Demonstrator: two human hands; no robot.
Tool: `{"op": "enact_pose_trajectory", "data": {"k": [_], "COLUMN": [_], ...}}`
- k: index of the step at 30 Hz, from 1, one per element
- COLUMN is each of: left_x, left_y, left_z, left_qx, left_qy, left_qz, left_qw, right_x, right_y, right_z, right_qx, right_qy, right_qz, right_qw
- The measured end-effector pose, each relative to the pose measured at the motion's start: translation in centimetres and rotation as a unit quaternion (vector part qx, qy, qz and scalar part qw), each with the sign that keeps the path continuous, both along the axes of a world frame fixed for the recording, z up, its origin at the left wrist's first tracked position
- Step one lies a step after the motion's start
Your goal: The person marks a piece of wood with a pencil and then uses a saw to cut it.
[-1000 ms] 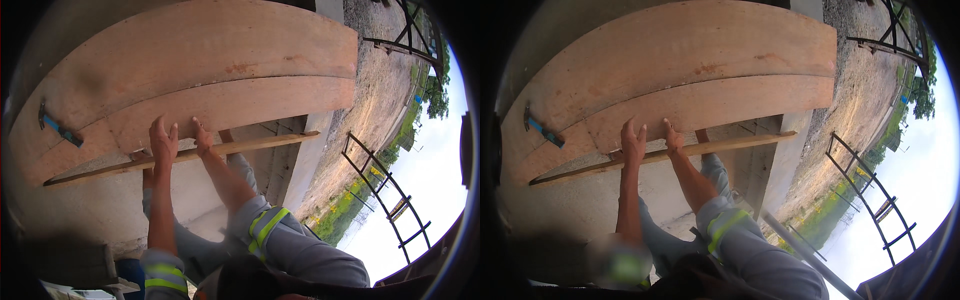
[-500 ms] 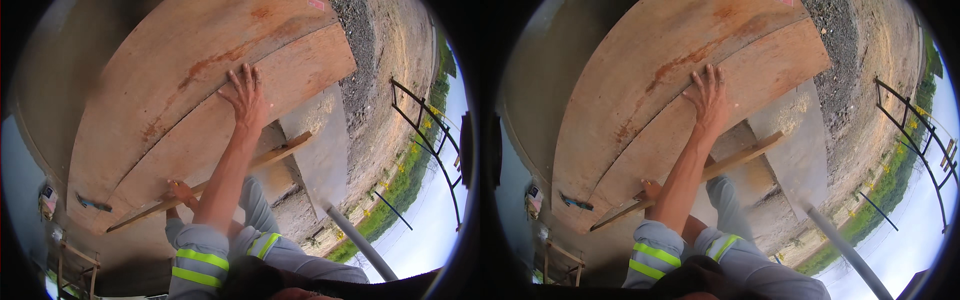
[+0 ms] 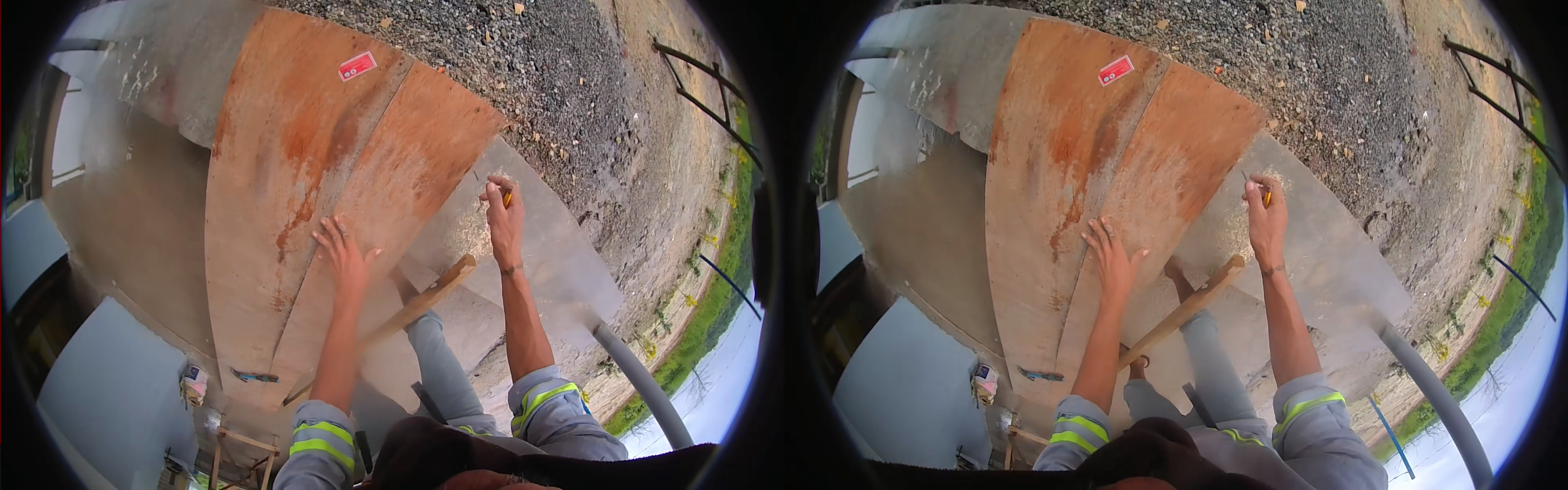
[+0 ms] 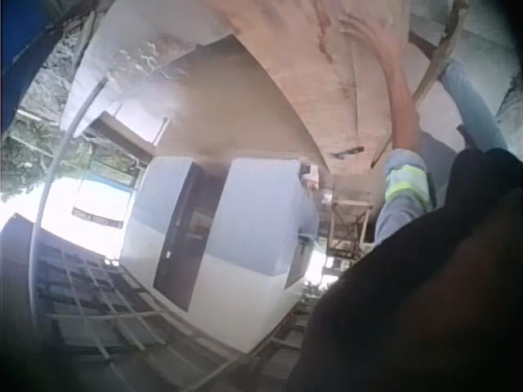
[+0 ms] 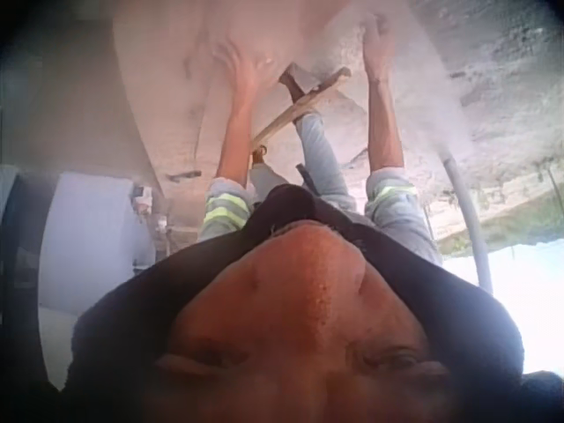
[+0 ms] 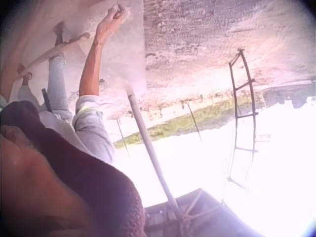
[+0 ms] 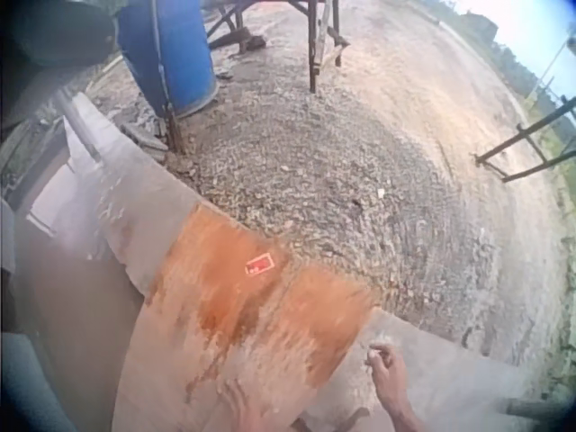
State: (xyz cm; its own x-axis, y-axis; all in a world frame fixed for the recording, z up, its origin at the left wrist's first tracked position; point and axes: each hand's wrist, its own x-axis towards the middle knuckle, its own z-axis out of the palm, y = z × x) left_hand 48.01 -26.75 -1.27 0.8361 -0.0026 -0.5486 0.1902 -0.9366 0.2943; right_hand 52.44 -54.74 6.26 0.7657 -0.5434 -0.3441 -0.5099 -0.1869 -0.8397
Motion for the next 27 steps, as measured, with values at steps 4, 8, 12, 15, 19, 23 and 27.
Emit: {"op": "enact_pose_trajectory", "data": {"k": [4,8,12,15,19,23,27], "left_x": [0.4,0.6,10.5,22.0,32.6,34.0,32.2], "left_y": [0.1,0.0,-5.9,-8.6,-11.2,-14.8,-18.0], "left_z": [0.5,0.8,4.3,5.7,7.7,8.3,7.2], "left_qx": [0.001,-0.009,-0.079,-0.124,-0.108,-0.124,-0.152], "left_qy": [0.004,-0.048,-0.17,-0.282,-0.232,-0.077,0.024], "left_qz": [-0.014,-0.019,-0.097,-0.206,-0.35,-0.451,-0.491], "left_qw": [1.0,0.999,0.978,0.929,0.901,0.88,0.857], "right_x": [10.2,13.4,12.4,13.0,13.1,13.5,13.4], "right_y": [-2.0,-0.6,-1.5,-0.6,-0.6,-0.9,-1.1], "right_z": [-1.5,-1.8,-2.5,-2.0,-2.2,-1.5,-2.0], "right_qx": [-0.109,-0.078,-0.123,-0.123,-0.119,-0.103,-0.087], "right_qy": [-0.02,0.032,0.014,0.034,0.037,0.05,0.035], "right_qz": [-0.028,-0.067,-0.084,-0.076,-0.079,-0.082,-0.089], "right_qw": [0.993,0.994,0.989,0.989,0.989,0.99,0.992]}}
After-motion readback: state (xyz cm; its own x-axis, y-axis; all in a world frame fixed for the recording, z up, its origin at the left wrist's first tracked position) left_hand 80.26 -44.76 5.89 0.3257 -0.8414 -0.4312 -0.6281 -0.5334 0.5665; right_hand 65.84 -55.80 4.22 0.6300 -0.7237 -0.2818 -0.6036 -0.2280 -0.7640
